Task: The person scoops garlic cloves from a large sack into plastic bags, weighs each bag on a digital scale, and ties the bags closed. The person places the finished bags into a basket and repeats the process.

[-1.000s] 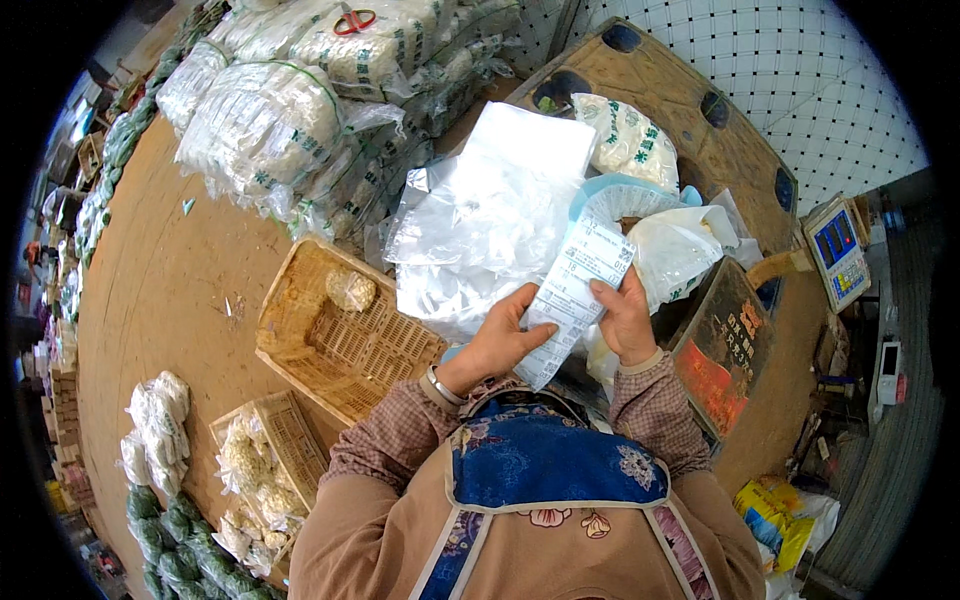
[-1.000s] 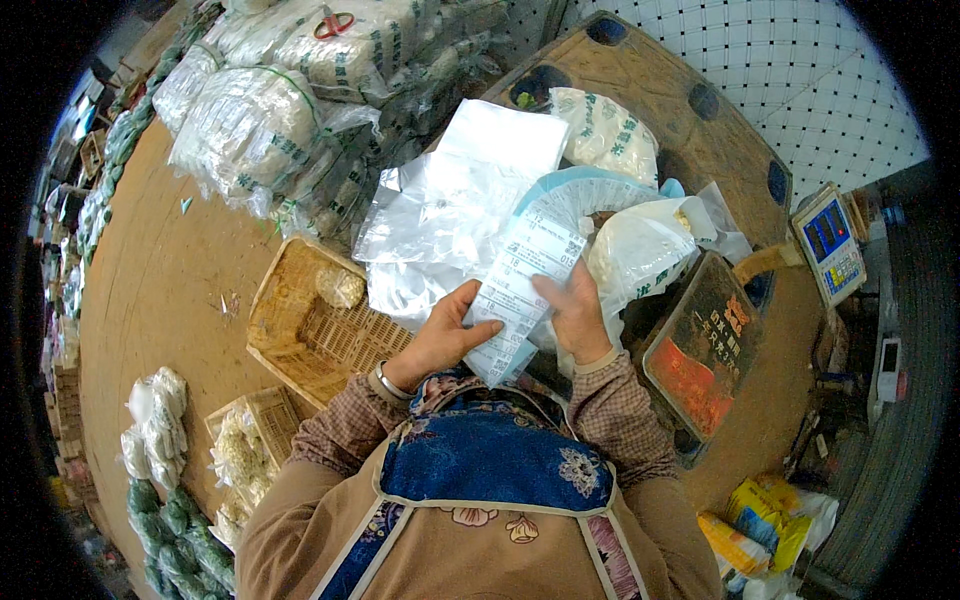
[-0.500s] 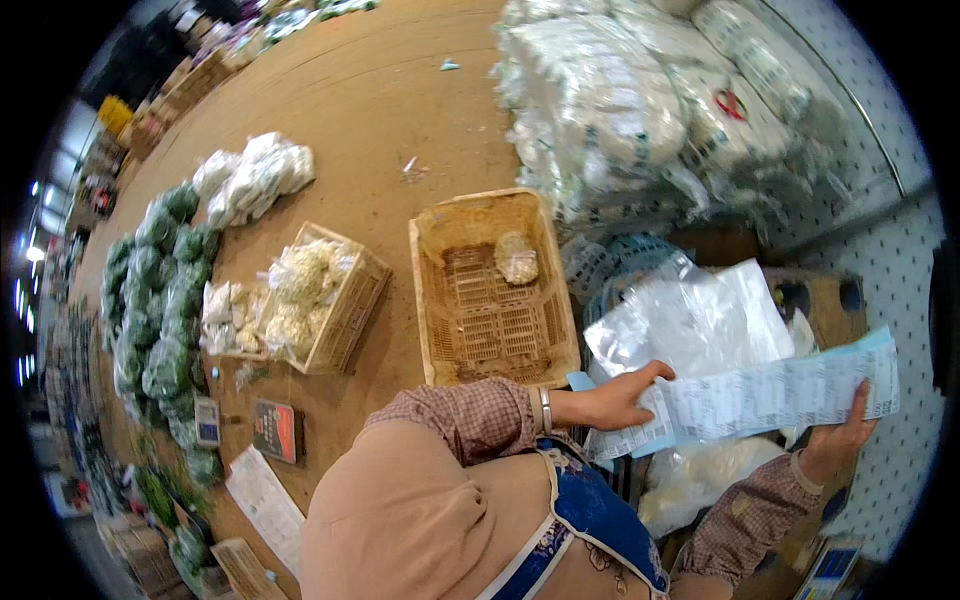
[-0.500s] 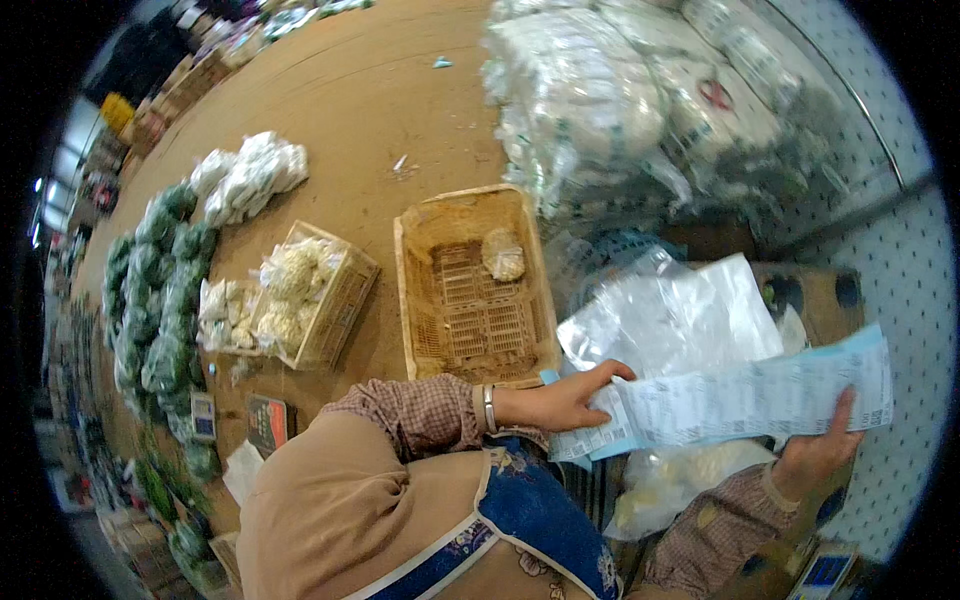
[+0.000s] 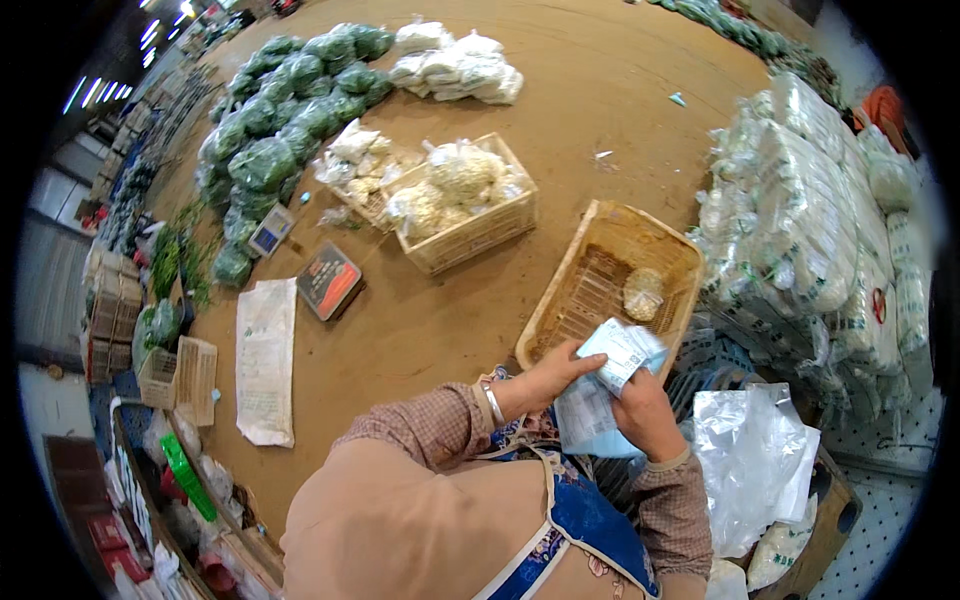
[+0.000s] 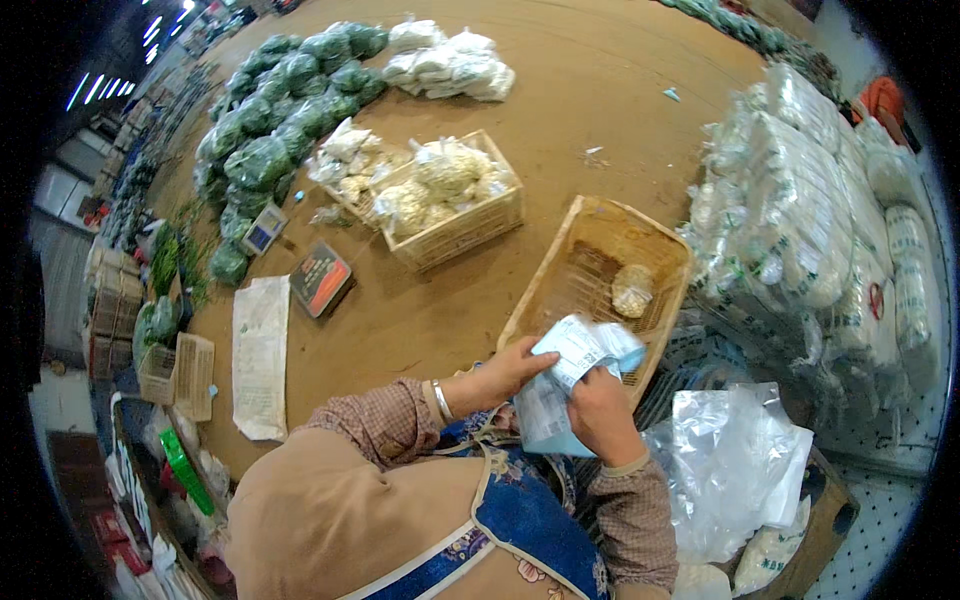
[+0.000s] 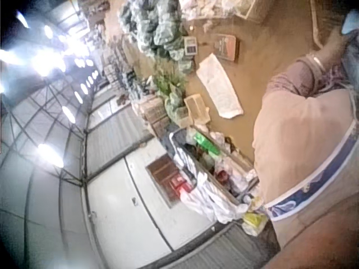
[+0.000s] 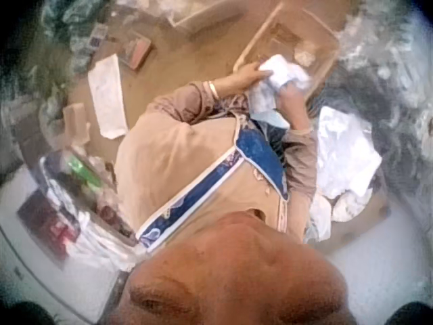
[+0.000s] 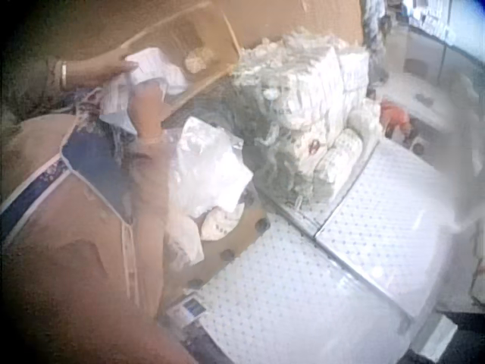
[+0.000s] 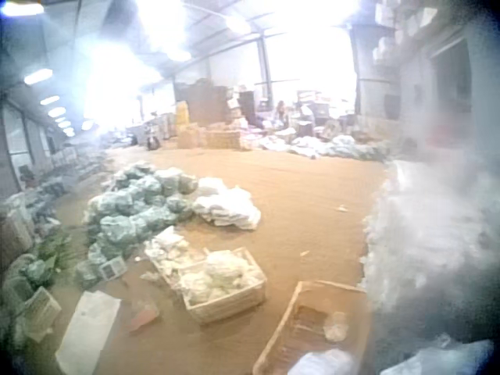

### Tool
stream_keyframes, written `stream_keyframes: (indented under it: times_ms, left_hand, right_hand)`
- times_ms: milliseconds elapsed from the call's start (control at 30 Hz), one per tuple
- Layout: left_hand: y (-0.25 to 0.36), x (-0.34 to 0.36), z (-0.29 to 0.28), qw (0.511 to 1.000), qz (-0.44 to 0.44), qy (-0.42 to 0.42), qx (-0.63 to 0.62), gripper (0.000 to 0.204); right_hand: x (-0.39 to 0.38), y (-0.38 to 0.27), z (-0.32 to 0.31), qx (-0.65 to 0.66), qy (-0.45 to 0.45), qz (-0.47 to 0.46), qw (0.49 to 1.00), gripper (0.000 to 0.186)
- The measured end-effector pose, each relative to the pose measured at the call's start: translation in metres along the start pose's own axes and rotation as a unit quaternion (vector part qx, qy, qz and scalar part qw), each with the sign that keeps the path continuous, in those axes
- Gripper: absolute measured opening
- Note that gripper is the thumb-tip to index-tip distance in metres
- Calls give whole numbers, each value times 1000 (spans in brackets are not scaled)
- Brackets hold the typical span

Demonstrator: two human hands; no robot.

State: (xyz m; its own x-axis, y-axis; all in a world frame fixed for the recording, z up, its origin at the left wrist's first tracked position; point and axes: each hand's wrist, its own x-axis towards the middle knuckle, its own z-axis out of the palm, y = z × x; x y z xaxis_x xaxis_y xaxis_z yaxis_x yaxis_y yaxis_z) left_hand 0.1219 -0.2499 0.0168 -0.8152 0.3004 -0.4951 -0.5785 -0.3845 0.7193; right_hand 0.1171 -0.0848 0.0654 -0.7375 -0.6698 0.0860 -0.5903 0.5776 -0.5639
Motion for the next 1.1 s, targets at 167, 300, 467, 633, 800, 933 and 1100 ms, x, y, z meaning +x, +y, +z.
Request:
stream_keyframes:
  times_ms: [167, 300, 467, 633, 800, 933, 1100]
  left_hand:
    - [17, -24, -56, 995, 49, 71, 40, 34]
    - [55, -32, -109, 982, 100, 152, 51, 35]
    - [130, -19, -225, 956, 164, 238, 47, 36]
    - [214, 25, -393, 877, 276, 370, 136, 41]
    - [380, 45, -534, 796, 416, 414, 146, 41]
    - [478, 63, -616, 755, 450, 447, 163, 41]
    - [532, 113, -713, 688, 422, 519, 281, 39]
  right_hand:
    - [32, -35, 17, -8, -13, -59, 998, 39]
    - [38, -38, 19, 49, 68, 34, 996, 38]
    - [65, -7, 61, 244, 35, 205, 947, 32]
    - [193, -14, 99, 281, -27, 198, 939, 33]
    - [281, -3, 136, 194, -81, 315, 926, 34]
    - [323, 2, 140, 230, -134, 336, 903, 31]
    - [359, 17, 138, 187, -130, 403, 886, 31]
